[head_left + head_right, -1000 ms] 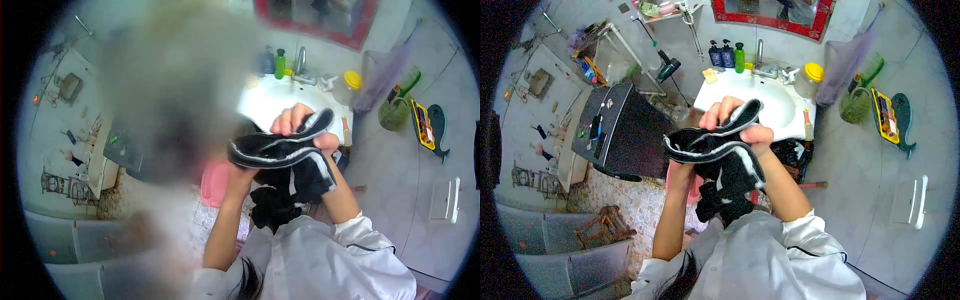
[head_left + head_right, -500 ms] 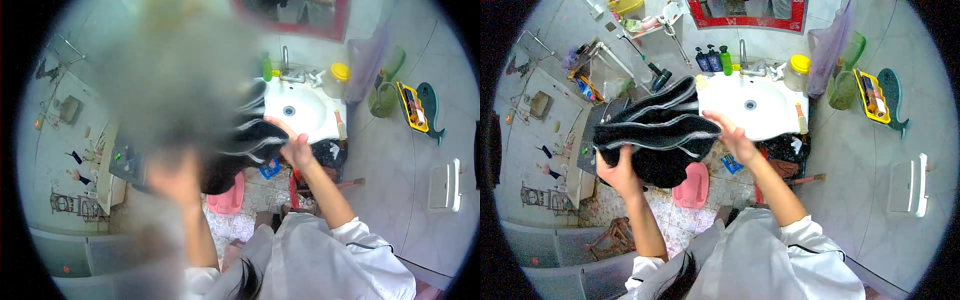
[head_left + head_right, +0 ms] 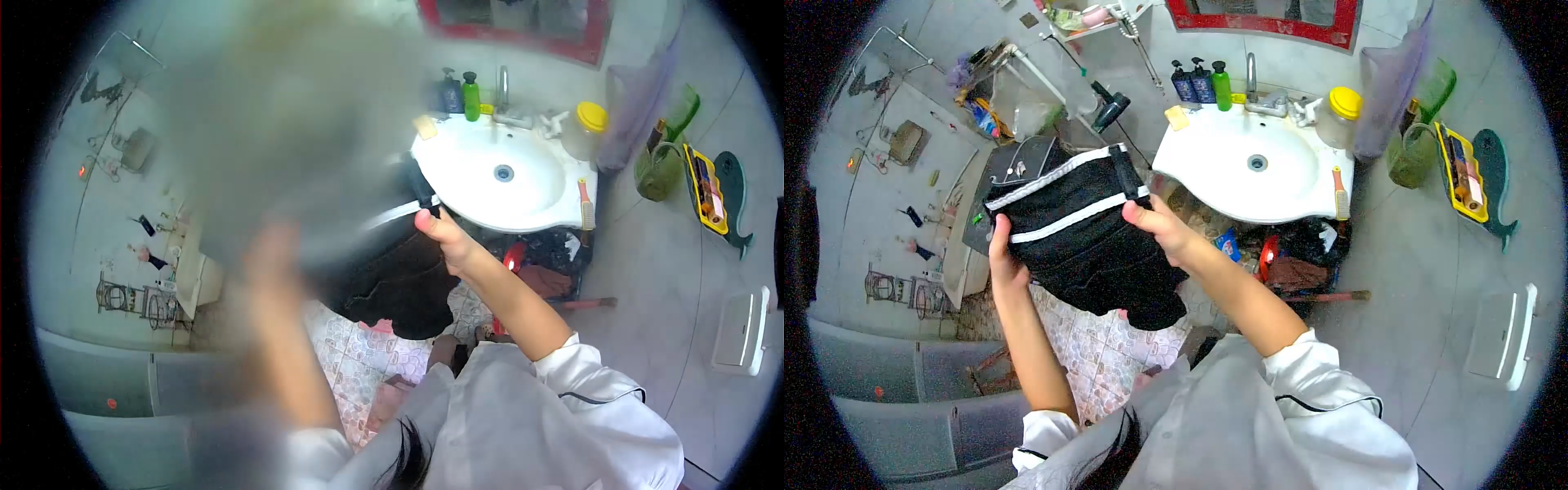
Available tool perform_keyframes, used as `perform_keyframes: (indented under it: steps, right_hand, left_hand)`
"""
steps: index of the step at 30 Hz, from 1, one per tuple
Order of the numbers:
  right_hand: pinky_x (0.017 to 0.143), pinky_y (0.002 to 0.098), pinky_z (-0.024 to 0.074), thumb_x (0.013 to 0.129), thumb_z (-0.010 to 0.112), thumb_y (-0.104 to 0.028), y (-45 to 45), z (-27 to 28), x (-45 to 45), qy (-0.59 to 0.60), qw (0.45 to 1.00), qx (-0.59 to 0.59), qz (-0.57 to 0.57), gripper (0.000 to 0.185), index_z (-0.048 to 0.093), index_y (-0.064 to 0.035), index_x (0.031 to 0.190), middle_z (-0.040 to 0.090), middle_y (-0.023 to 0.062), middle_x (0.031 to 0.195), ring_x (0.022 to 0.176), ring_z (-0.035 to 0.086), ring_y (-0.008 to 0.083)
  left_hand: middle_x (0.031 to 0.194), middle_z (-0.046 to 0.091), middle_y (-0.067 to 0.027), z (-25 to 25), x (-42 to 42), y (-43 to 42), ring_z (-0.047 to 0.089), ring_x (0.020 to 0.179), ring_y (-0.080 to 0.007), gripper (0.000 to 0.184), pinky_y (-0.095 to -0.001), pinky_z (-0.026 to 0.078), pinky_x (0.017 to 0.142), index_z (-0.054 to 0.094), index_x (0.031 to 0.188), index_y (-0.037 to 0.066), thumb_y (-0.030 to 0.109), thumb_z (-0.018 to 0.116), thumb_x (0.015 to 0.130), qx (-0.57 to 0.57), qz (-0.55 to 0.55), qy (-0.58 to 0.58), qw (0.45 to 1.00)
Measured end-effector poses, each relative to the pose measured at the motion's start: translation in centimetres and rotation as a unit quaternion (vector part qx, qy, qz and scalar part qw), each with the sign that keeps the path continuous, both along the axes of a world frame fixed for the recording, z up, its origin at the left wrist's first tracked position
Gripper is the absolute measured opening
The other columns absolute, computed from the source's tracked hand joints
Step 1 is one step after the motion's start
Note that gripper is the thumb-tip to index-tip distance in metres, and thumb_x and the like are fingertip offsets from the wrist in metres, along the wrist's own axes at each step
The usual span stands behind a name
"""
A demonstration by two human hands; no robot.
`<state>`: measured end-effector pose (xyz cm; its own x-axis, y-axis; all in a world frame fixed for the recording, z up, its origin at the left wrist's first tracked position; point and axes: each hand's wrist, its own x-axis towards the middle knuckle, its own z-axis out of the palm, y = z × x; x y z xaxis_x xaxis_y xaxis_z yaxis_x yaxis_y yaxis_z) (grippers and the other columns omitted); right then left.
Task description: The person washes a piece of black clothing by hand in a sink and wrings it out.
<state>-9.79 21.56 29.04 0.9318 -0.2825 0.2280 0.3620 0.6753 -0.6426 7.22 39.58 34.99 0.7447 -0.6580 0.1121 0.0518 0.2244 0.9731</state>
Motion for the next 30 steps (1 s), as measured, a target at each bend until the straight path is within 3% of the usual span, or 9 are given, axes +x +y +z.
perform_keyframes:
  steps: [1, 5, 9, 13, 18, 20, 21, 25, 30]
  right_hand:
    - [0.089, 0.0347, 0.0409, 0.076, 0.064, -0.044, 0.2, 0.3, 0.1, 0.014, 0.999, 0.001, 0.029, 0.065, 0.044, -0.0027, 0.122, 0.054, 0.0101, 0.113, 0.102, 0.052, 0.0204]
    - [0.096, 0.037, 0.0378, 0.073, 0.066, -0.046, 1.0, -0.3, 0.8, -0.037, 0.974, 0.117, 0.189, 0.073, 0.041, -0.0014, 0.126, 0.05, 0.0122, 0.123, 0.11, 0.05, 0.0237]
    - [0.096, 0.0388, 0.0376, 0.072, 0.067, -0.046, 1.1, -1.3, 1.0, -0.085, 0.964, 0.115, 0.224, 0.075, 0.042, 0.0014, 0.125, 0.052, 0.0136, 0.121, 0.11, 0.051, 0.0249]
    - [0.093, 0.0364, 0.0393, 0.067, 0.074, -0.035, 2.3, -1.0, 1.7, -0.099, 0.95, 0.161, 0.25, 0.062, 0.052, -0.0044, 0.116, 0.057, 0.01, 0.113, 0.106, 0.053, 0.0222]
    - [0.098, 0.0387, 0.0359, 0.076, 0.066, -0.032, 2.8, -0.9, 2.9, -0.284, 0.891, 0.233, 0.268, 0.062, 0.044, 0.001, 0.123, 0.053, 0.0131, 0.119, 0.11, 0.05, 0.0257]
    - [0.097, 0.0366, 0.0356, 0.079, 0.062, -0.035, 1.4, 0.4, 1.4, 0.001, 0.984, 0.06, 0.166, 0.059, 0.044, 0.0021, 0.122, 0.053, 0.0124, 0.119, 0.11, 0.05, 0.0248]
    - [0.087, 0.0314, 0.0399, 0.08, 0.061, -0.038, 1.1, 0.1, 2.2, 0.012, 0.993, 0.0, 0.118, 0.047, 0.058, 0.001, 0.105, 0.059, 0.0102, 0.104, 0.096, 0.055, 0.0191]
    - [0.08, 0.0293, 0.0426, 0.079, 0.061, -0.048, 0.4, -1.2, 1.8, 0.102, 0.992, -0.036, 0.071, 0.057, 0.058, 0.0026, 0.105, 0.061, 0.0091, 0.097, 0.088, 0.057, 0.0172]
    - [0.084, 0.0302, 0.0431, 0.081, 0.058, -0.046, 0.7, -2.0, 0.7, 0.131, 0.99, -0.045, -0.006, 0.055, 0.054, 0.0013, 0.109, 0.06, 0.0107, 0.103, 0.092, 0.058, 0.018]
  left_hand:
    - [0.129, 0.046, -0.0094, -0.5, 0.6, -0.1, 0.047, 0.113, -0.0272, 0.058, -0.0415, 0.038, 0.095, 0.042, 0.127, 0.006, 0.038, 0.058, 0.082, -0.069, -0.026, 0.094, 0.993]
    - [0.13, 0.044, -0.0106, -5.7, 2.7, 1.1, 0.044, 0.116, -0.028, 0.07, -0.0443, 0.035, 0.098, 0.038, 0.13, 0.009, 0.052, 0.056, 0.079, -0.01, 0.019, -0.133, 0.991]
    - [0.133, 0.04, -0.0125, -6.1, 0.9, -0.3, 0.043, 0.118, -0.0291, 0.085, -0.0448, 0.033, 0.1, 0.033, 0.133, 0.009, 0.063, 0.056, 0.072, -0.138, -0.01, 0.103, 0.985]
    - [0.133, 0.036, -0.0205, -3.2, -2.8, -4.5, 0.041, 0.118, -0.0358, 0.102, -0.0482, 0.033, 0.099, 0.029, 0.134, 0.003, 0.072, 0.056, 0.064, -0.218, -0.347, 0.131, 0.903]
    - [0.134, 0.037, -0.0167, -6.9, -1.1, -1.9, 0.04, 0.12, -0.0316, 0.108, -0.0452, 0.032, 0.101, 0.028, 0.134, 0.003, 0.072, 0.059, 0.058, -0.142, -0.07, 0.048, 0.986]
    - [0.134, 0.037, -0.0152, -7.7, -1.1, -1.1, 0.039, 0.12, -0.0299, 0.11, -0.044, 0.031, 0.102, 0.028, 0.134, 0.003, 0.072, 0.061, 0.055, -0.089, -0.01, 0.003, 0.996]
    - [0.134, 0.037, -0.0144, -7.7, -1.3, -0.9, 0.039, 0.121, -0.0291, 0.111, -0.0434, 0.031, 0.102, 0.028, 0.134, 0.003, 0.072, 0.062, 0.054, -0.069, 0.005, -0.013, 0.998]
    - [0.134, 0.037, -0.0114, -8.2, -2.0, -0.8, 0.038, 0.122, -0.0257, 0.116, -0.041, 0.03, 0.104, 0.027, 0.134, 0.003, 0.072, 0.065, 0.049, -0.012, 0.036, -0.045, 0.998]
    - [0.134, 0.038, -0.0114, -11.8, 0.2, -1.3, 0.039, 0.12, -0.0249, 0.097, -0.0403, 0.032, 0.101, 0.033, 0.133, 0.005, 0.063, 0.065, 0.062, -0.127, -0.02, 0.108, 0.986]
